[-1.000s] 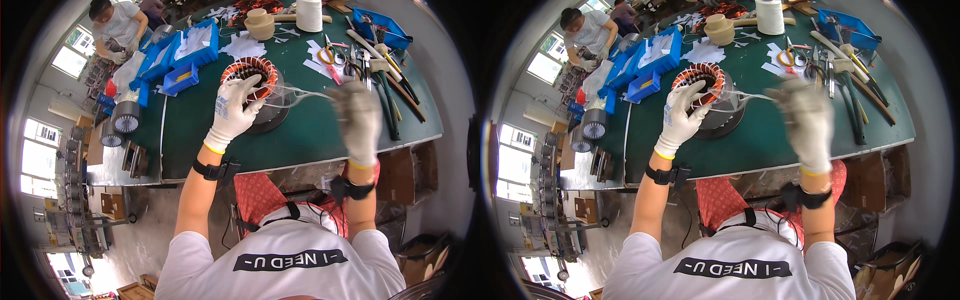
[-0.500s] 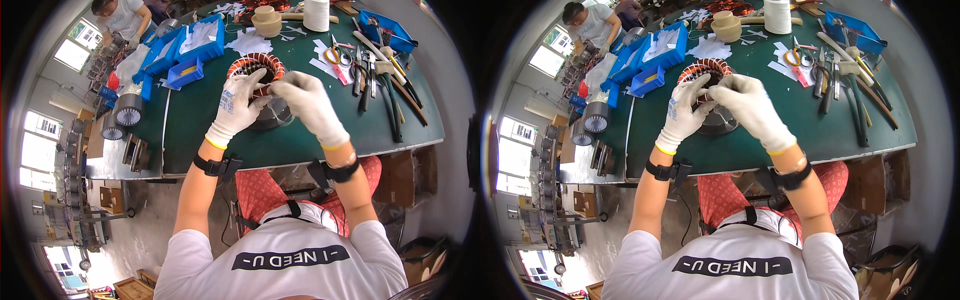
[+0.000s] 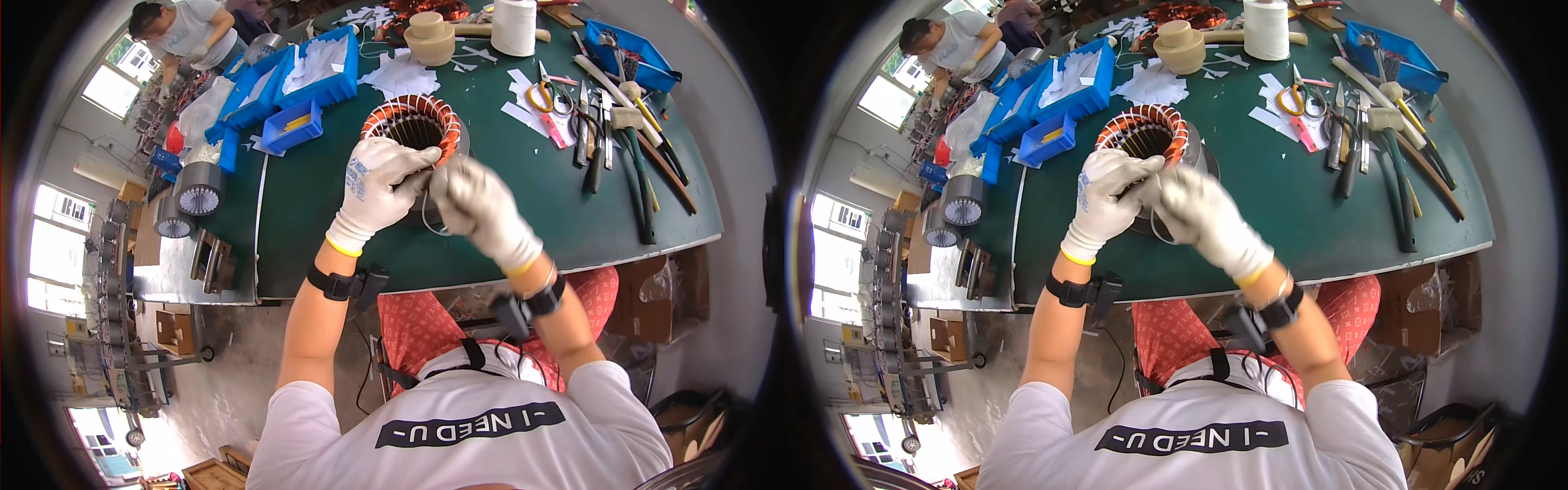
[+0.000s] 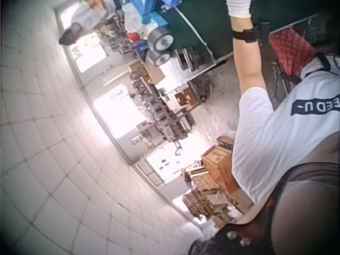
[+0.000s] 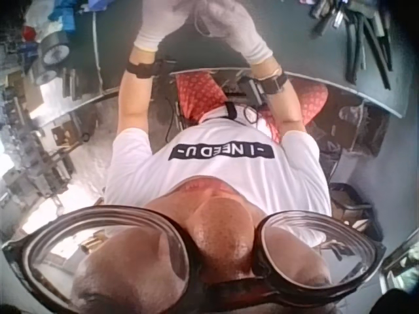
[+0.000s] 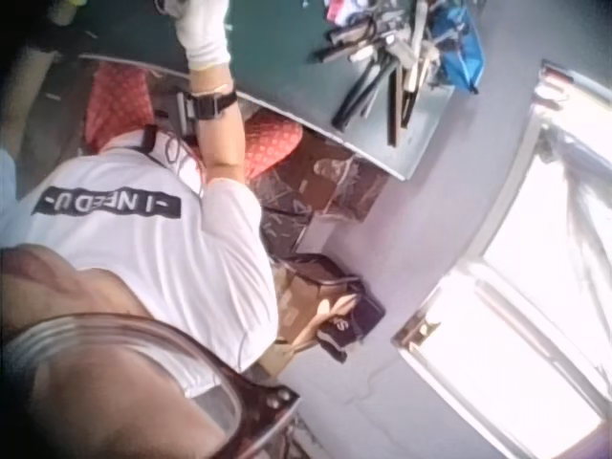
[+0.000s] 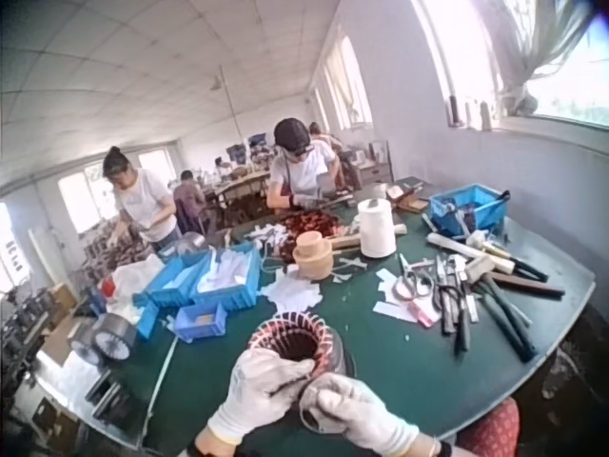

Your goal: Wiring and finishing an electric motor stator at a factory workbench.

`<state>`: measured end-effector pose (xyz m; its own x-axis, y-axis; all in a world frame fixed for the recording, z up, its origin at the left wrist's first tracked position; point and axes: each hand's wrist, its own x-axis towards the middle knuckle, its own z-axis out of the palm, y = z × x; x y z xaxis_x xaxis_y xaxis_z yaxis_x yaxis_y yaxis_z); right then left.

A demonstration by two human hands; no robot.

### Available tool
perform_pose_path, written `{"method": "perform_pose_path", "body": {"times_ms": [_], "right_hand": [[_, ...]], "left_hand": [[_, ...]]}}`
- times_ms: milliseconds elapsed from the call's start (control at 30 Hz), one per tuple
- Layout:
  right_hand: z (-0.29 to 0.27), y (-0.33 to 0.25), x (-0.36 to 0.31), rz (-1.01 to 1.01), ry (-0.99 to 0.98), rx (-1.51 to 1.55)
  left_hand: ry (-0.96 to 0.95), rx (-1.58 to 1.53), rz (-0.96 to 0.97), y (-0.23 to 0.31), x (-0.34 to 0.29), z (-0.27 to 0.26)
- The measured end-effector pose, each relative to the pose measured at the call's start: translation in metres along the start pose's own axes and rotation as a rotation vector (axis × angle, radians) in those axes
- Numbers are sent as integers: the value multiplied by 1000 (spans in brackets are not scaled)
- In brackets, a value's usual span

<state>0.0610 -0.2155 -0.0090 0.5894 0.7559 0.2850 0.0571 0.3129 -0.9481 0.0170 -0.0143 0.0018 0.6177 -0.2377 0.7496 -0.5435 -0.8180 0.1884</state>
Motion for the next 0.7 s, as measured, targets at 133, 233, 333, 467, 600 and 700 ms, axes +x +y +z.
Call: {"method": "perform_pose_path", "body": {"times_ms": [133, 233, 333, 467, 600, 700], "right_hand": [[4, 24, -6, -329, -56, -434], [9, 38, -13, -246, -50, -605], [11, 44, -16, -393, -5, -801], [6, 21, -25, -572, -13, -1061], [-51, 2, -42, -417, 400, -1213], [-44, 6, -56, -220, 148, -1620]], "left_hand": [[-56, 27, 55, 4, 13, -11], [-156, -112, -197, 18, 19, -9], [-347, 25, -368, 25, 20, -10], [-183, 157, -199, 19, 7, -2], [-146, 125, -132, 22, 11, -1], [-96, 149, -87, 17, 6, 2]]}}
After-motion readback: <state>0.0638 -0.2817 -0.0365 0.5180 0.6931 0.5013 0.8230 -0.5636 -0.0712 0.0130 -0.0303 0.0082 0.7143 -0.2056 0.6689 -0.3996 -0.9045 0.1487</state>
